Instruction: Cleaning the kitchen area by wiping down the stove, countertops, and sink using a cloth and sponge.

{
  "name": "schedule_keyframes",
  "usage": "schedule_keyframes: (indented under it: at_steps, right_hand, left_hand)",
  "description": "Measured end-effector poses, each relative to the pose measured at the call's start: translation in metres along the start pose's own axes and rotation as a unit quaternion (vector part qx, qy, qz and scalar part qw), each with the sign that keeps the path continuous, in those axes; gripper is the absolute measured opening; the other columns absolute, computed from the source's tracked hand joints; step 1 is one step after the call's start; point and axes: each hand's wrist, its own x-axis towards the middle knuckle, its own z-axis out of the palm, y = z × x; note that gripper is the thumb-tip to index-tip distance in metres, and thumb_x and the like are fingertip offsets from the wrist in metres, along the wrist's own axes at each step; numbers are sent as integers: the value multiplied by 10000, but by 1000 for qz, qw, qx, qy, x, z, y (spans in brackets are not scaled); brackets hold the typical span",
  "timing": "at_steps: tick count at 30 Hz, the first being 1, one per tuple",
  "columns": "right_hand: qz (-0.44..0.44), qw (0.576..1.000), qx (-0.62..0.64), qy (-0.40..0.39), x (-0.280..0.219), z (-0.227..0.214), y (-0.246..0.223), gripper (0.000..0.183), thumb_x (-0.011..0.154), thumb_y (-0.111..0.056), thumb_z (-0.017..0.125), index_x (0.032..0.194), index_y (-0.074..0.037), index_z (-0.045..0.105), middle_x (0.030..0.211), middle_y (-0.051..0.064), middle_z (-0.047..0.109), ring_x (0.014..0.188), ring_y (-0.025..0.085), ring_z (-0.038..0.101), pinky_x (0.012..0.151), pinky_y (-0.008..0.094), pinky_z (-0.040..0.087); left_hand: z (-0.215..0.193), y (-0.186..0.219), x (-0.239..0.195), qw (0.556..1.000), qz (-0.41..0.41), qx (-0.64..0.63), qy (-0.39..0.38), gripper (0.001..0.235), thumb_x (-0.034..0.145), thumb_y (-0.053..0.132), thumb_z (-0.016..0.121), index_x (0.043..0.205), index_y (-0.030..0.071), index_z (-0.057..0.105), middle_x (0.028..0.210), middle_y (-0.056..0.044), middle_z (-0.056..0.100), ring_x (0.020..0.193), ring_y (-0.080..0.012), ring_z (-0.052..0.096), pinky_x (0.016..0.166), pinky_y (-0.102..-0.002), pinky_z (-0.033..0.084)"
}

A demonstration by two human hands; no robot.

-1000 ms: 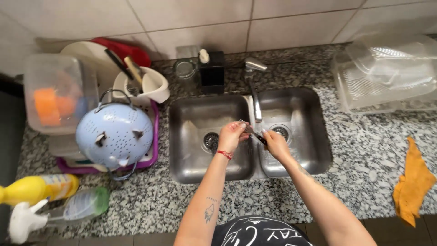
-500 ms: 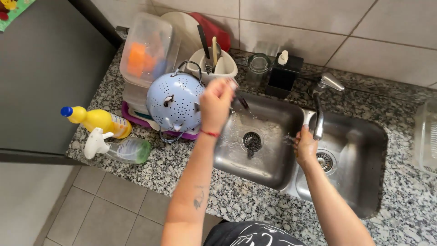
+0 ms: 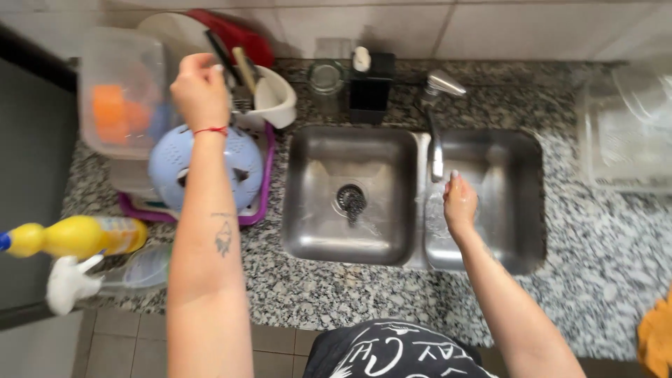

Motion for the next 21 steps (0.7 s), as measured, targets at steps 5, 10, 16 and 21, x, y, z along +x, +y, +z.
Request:
schedule_keyframes:
  at_steps: [5,10,16,21]
  right_hand:
    - [92,993,-66,35,18,-74,28,374,745,-362,691,954,-154,461,786,47,572,692,147,542,670,283,420]
    - [95,988,-66,99,35,-139,76,434,626,-142,720,1034,-125,570,911,58,635,855,202,615,748,296,467]
    - [35,991,-123,42,17,-158,27,308,687,-122,715,983,-206,700,891,29,672,840,165,620,747,274,474]
    - [40,962,-265,-54,31,-136,60,287,740,-179,696,1025,-214,689,1008,71,674,987,310,623,852,400,497]
  left_hand:
    - [-27,82,-31,988,151,10,9,485,735,32,764,1148,4,513,1140,-167,567,1014,-377,534,840,-448,394]
    - [10,178,-120,955,192,-146,-176,116,874,22,586,957,86,635,853,-104,607,862,-308,602,817,-386,444]
    - [50,276,-205,843,52,-167,-508,503,906,327,495,1264,-26,508,1019,-219,667,949,-383,631,821,-490,471]
    - [76,307,-219,776,5,-290,-560,474,905,258,489,1339,70,449,1162,-167,628,1075,-345,592,912,-467,468]
